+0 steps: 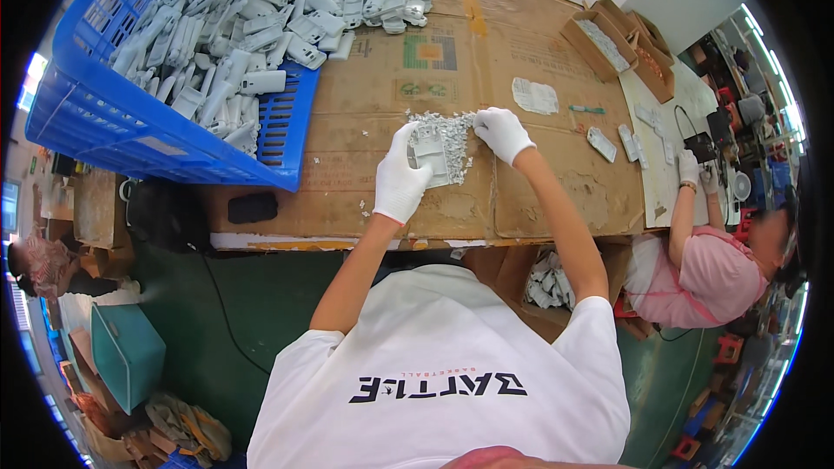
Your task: The person assembles small electronic components by hand, fitting tiny white parts into plastic housings at a factory workbench.
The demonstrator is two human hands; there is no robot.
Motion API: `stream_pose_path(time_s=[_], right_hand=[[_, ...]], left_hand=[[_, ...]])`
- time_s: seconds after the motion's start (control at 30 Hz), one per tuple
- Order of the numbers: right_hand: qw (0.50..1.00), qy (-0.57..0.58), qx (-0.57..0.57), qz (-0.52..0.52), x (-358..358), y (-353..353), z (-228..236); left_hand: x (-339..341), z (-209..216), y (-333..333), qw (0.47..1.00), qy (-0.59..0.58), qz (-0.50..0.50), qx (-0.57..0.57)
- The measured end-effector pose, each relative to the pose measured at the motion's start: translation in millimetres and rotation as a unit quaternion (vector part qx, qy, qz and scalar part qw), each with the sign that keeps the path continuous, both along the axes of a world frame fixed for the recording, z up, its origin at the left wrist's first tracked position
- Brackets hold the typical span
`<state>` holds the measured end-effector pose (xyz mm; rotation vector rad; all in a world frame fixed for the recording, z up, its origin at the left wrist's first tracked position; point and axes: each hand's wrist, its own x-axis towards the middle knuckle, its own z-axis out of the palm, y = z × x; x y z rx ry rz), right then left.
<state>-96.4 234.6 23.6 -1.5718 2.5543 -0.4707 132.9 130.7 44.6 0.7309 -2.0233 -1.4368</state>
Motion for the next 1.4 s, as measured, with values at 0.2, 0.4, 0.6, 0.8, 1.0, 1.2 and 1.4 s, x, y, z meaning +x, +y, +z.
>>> stream_pose_path(time_s=[0.2, 0.4, 0.6, 0.8, 1.0, 1.2, 1.4], right_hand=[[0.93, -0.142, -0.338, 0.013, 100.0, -1.3, 43.5], [0.919, -0.13, -0.362, -0.084, 126.7, -15.9, 24.1], [0.907, -0.175, -0.343, -0.171, 128.6, -20.6, 29.1], [0.765, -0.514, -0.35, -0.169, 110.0, -15.8, 28.8], [0.878, -0.396, -0.243, -0.116, 108.4, -15.0, 28.8], [0.962, -0.11, -0.22, -0.117, 142.4, -15.2, 28.0], [0.927, -0.221, -0.278, -0.118, 143.5, -12.4, 21.6]], left_hand=[[-5.1, 0.0, 5.1, 0.998, -0.049, 0.025, -0.027], [-11.1, -7.2, 10.6, 0.999, -0.023, 0.036, -0.014], [-8.9, -4.5, 10.2, 0.998, -0.005, 0.039, -0.044], [-4.7, 0.0, 9.3, 0.997, 0.038, 0.019, -0.063], [-8.0, -6.2, 5.8, 0.995, 0.053, 0.035, -0.081], [-4.8, -1.2, 0.6, 0.997, 0.028, 0.052, -0.057], [-6.9, -4.3, 2.6, 0.992, 0.019, 0.082, -0.096]])
